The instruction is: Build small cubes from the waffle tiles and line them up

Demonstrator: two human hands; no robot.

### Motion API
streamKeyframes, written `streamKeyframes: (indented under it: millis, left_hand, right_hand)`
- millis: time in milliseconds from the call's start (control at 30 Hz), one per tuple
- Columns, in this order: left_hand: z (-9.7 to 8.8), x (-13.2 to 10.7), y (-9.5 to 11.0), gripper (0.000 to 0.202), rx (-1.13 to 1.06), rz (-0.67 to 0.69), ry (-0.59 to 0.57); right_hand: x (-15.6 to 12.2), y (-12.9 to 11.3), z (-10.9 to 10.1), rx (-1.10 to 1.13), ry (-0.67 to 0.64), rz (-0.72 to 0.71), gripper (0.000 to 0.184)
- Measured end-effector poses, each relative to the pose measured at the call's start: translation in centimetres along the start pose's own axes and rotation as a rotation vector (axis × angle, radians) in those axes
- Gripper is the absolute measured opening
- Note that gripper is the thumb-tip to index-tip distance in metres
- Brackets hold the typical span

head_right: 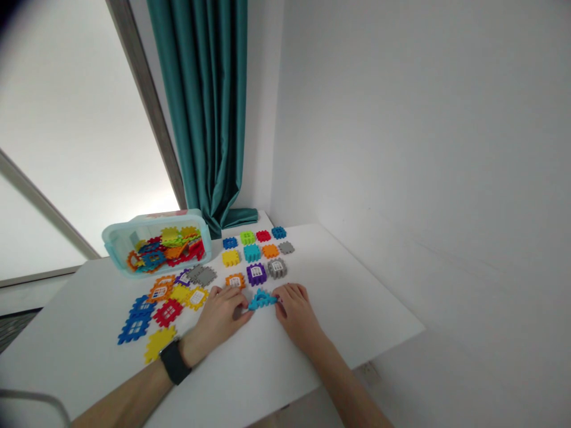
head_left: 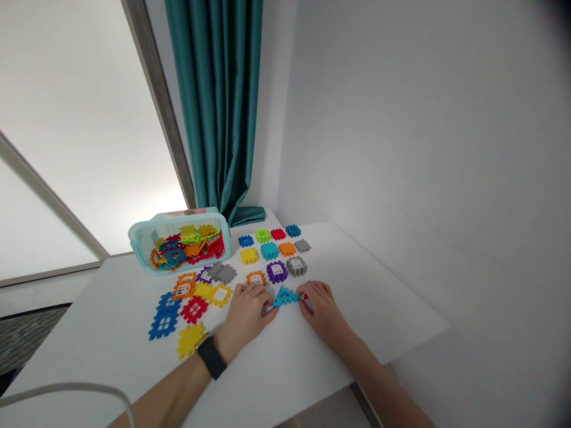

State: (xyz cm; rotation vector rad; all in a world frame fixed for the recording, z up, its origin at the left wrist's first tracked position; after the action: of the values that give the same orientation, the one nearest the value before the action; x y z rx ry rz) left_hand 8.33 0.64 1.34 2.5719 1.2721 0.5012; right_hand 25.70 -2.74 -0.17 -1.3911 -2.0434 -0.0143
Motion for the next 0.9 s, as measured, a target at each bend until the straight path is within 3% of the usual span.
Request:
streamKeyframes:
  millis: [200,533,700,900]
  left_hand:
    - [-0.8,0.1,0.1,0.014,0.009,0.008,0.015]
    - [-3.8,-0.4,-0.5,0.014,0.041,0.054,0.117]
    - [-5.1,-2.2,-2.6,0.009,0.118,0.029,0.132]
    - [-7.7,-4.8,-6.1,0.01,0.13,-0.039,0.134]
  right_hand:
    - [0.1,-0.7,-0.7,0.029,0.054,-0.032,0.021]
    - [1.9,-3.8,-1.4,0.078,0.001,-0.13,0.024]
    - [3.7,-6.5,-0.4,0.094,-0.004,-0.183,0.026]
    - [6.2,-10.9,1.9,0.126,-0.114,-0.273,0.024]
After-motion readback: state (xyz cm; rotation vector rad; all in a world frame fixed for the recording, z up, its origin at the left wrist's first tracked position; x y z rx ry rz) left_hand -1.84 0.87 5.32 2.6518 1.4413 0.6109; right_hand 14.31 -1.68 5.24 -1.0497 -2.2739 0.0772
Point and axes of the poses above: each hand's wrist, its own x-axis towards the middle knuckle, its own z-axis out of the palm, y = z × x, the point moved 7 cm from there along x, towards the middle knuckle, and after that the axes turned 1 degree about -z, right-handed, at the moved point
